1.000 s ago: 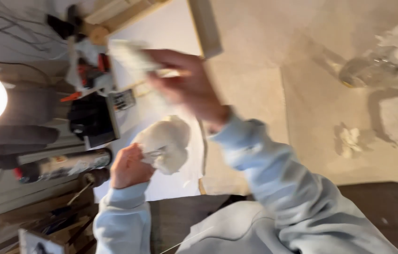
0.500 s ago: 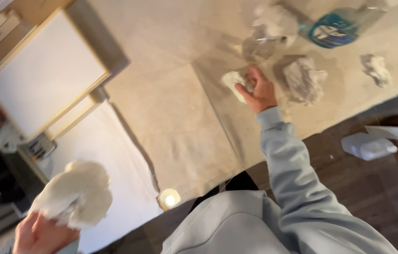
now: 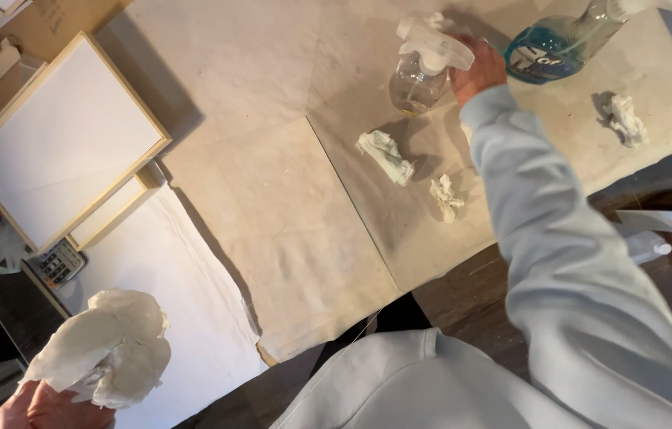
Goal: Cleaning a pane of glass with spray cleaner and paper towels on a workbench.
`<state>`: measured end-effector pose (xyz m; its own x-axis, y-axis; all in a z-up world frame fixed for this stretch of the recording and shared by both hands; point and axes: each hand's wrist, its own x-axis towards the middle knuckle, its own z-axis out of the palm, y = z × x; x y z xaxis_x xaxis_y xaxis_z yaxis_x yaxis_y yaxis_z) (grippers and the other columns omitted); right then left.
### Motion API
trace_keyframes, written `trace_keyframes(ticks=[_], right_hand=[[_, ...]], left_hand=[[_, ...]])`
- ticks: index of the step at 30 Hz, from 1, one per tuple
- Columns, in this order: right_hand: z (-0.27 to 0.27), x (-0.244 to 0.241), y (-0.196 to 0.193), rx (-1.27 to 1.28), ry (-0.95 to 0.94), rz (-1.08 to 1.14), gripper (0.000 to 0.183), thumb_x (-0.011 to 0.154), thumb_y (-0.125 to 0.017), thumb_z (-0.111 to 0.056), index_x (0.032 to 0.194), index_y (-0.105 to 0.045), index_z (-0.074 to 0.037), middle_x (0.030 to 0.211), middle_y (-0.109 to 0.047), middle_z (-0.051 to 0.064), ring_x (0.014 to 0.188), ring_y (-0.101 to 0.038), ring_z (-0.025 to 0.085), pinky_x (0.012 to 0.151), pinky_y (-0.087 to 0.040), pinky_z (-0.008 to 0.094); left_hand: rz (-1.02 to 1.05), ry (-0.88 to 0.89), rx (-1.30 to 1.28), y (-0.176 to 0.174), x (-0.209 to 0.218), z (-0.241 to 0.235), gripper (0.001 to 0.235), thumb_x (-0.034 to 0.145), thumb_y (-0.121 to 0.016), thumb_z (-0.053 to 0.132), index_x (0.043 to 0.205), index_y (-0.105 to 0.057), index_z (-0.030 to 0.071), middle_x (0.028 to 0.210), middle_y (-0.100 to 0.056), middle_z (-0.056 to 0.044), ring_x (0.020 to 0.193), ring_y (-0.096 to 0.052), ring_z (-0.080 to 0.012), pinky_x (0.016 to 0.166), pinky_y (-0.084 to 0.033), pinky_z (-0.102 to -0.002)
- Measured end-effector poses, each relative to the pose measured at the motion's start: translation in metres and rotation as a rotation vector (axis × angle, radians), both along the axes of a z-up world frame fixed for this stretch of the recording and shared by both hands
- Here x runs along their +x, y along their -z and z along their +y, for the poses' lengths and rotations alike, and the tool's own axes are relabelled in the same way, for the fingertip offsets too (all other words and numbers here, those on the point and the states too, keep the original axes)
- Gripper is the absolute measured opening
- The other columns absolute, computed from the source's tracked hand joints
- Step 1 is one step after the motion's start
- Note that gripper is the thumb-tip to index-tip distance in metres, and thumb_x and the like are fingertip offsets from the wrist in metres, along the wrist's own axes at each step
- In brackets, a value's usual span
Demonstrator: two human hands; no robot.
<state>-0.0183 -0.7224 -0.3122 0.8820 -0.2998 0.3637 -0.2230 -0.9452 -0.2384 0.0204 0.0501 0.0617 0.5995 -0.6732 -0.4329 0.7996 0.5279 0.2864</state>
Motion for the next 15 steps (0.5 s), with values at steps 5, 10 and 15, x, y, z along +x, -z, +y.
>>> trace_keyframes(ticks=[5,10,15], right_hand=[[0.031,-0.093,-0.064,0.687,0.022,-0.275,0.057,0.089,-0.066,0.020,0.145,-0.060,0.012,0.128,-0.069,0.027,0.110,-0.069,0.034,0.093,-0.059,0.038],[0.123,-0.138,-0.134,1.627,0.074,-0.276,0.065,0.100,-0.051,0.013,0.162,-0.046,-0.006,0.145,-0.061,0.009,0.114,-0.059,0.014,0.090,-0.049,0.021],[0.204,-0.055,-0.094,1.190,-0.128,-0.191,0.063,0.093,-0.060,0.016,0.155,-0.051,0.007,0.140,-0.067,0.021,0.120,-0.068,0.027,0.100,-0.056,0.031]], left_hand=[[0.068,0.034,-0.121,0.025,0.000,-0.067,0.053,0.127,-0.062,0.000,0.168,-0.030,-0.007,0.169,-0.034,-0.038,0.153,-0.034,-0.0579,0.119,-0.028,-0.079],[-0.072,-0.097,0.180,0.063,-0.020,-0.025,0.057,0.113,-0.054,0.014,0.164,-0.038,-0.005,0.162,-0.039,-0.029,0.143,-0.041,-0.0493,0.113,-0.034,-0.069],[-0.243,-0.183,0.247,0.053,-0.031,-0.043,0.053,0.111,-0.049,0.025,0.151,-0.056,-0.008,0.144,-0.062,-0.024,0.127,-0.058,-0.0384,0.110,-0.043,-0.052]])
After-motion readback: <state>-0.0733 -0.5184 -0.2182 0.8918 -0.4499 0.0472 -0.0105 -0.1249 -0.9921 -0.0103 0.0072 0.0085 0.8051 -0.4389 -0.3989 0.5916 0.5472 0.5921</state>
